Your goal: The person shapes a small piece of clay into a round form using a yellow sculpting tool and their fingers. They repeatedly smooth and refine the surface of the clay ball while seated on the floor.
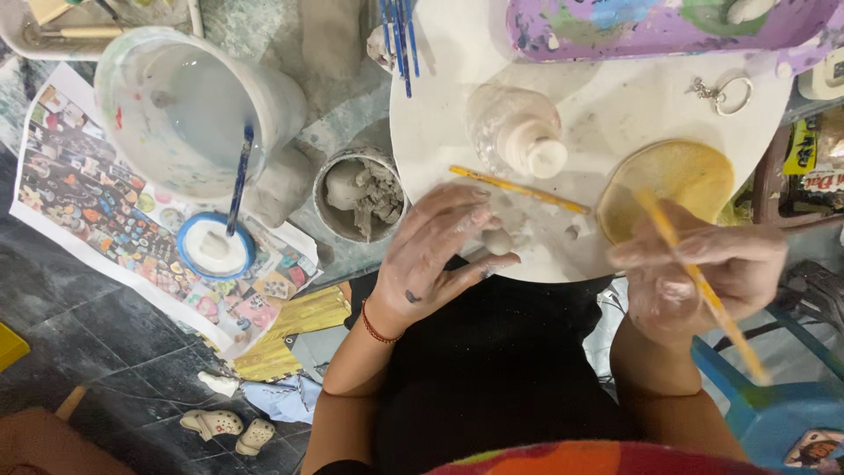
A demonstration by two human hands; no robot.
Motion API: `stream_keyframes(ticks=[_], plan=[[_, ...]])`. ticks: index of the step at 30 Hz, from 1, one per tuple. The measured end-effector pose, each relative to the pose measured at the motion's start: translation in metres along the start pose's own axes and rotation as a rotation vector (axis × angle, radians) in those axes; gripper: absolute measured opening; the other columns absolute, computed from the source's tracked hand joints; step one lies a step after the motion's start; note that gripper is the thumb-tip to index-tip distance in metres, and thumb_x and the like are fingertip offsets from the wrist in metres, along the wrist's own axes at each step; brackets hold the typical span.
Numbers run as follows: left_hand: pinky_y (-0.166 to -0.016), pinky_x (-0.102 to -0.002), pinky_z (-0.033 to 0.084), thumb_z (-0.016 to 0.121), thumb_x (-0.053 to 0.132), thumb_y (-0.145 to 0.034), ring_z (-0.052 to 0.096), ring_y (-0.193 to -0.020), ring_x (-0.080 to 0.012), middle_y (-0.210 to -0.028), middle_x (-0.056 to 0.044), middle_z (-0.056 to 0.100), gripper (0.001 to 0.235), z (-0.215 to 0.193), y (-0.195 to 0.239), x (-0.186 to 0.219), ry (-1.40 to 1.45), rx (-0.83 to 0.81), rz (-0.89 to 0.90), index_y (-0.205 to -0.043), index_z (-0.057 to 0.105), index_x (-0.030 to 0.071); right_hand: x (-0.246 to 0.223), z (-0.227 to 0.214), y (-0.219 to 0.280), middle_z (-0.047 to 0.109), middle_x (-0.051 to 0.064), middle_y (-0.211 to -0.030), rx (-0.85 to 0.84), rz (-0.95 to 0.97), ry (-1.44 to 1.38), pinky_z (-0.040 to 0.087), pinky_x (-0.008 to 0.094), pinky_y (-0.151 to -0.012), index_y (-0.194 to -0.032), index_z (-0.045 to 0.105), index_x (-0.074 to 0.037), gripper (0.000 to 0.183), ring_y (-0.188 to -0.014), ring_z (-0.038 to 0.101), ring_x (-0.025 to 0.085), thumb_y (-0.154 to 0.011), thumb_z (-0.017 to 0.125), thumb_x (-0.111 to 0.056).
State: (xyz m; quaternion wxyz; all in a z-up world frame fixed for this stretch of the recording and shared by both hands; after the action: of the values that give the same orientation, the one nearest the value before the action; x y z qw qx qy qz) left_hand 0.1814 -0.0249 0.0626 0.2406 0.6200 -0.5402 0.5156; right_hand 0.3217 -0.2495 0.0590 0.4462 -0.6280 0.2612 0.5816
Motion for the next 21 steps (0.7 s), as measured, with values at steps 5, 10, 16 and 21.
stream_keyframes(ticks=[5,10,16,21], plan=[[-0.111,-0.044,0.056,0.089,0.012,-0.087,0.064,-0.128,-0.0302,-0.129,-0.007,0.064,0.053,-0.003,-0.001,0.006,-0.014,-0.046,-0.034,-0.135,0.065,0.009,-0.013,0.02,0.007,0.057,0.012,-0.079,0.116,0.158,-0.078,0.048,0.03,-0.046,-0.111,0.043,-0.001,0.023,-0.052,0.067,0.019,-0.108,0.058,-0.019],[-0.115,-0.045,0.054,0.084,0.006,-0.085,0.062,-0.132,-0.033,-0.134,-0.009,0.064,0.05,-0.007,0.0,0.017,-0.006,-0.087,-0.033,-0.132,0.066,0.007,-0.017,0.032,0.017,0.054,0.008,-0.074,0.165,0.28,-0.234,0.041,0.026,-0.047,-0.11,0.045,-0.002,0.023,-0.045,0.059,0.017,-0.111,0.06,-0.018],[-0.113,-0.042,0.055,0.084,0.005,-0.089,0.064,-0.128,-0.0282,-0.129,-0.006,0.07,0.041,-0.002,0.01,0.018,-0.02,-0.049,-0.039,-0.127,0.069,0.008,-0.023,0.042,0.029,0.056,0.008,-0.083,0.136,0.244,-0.291,0.04,0.022,-0.054,-0.107,0.048,-0.001,0.027,-0.06,0.05,0.011,-0.113,0.07,-0.015],[-0.113,-0.041,0.055,0.086,0.011,-0.087,0.066,-0.126,-0.0263,-0.124,-0.004,0.069,0.039,0.002,0.028,0.024,0.021,0.117,0.008,-0.121,0.07,0.01,-0.045,0.058,0.029,0.064,0.016,-0.093,0.069,0.232,-0.055,0.04,0.02,-0.054,-0.109,0.047,-0.003,0.023,-0.067,0.055,0.011,-0.107,0.069,-0.009]])
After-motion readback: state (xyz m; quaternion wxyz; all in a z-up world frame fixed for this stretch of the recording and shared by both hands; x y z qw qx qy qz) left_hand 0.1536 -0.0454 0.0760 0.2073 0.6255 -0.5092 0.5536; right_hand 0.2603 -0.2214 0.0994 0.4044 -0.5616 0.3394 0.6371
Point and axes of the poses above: each hand's wrist, its own y-axis away from the middle knuckle, its own z-axis out of the palm, x = y × z, the point moved 8 cm from there along -y, towards the middle knuckle
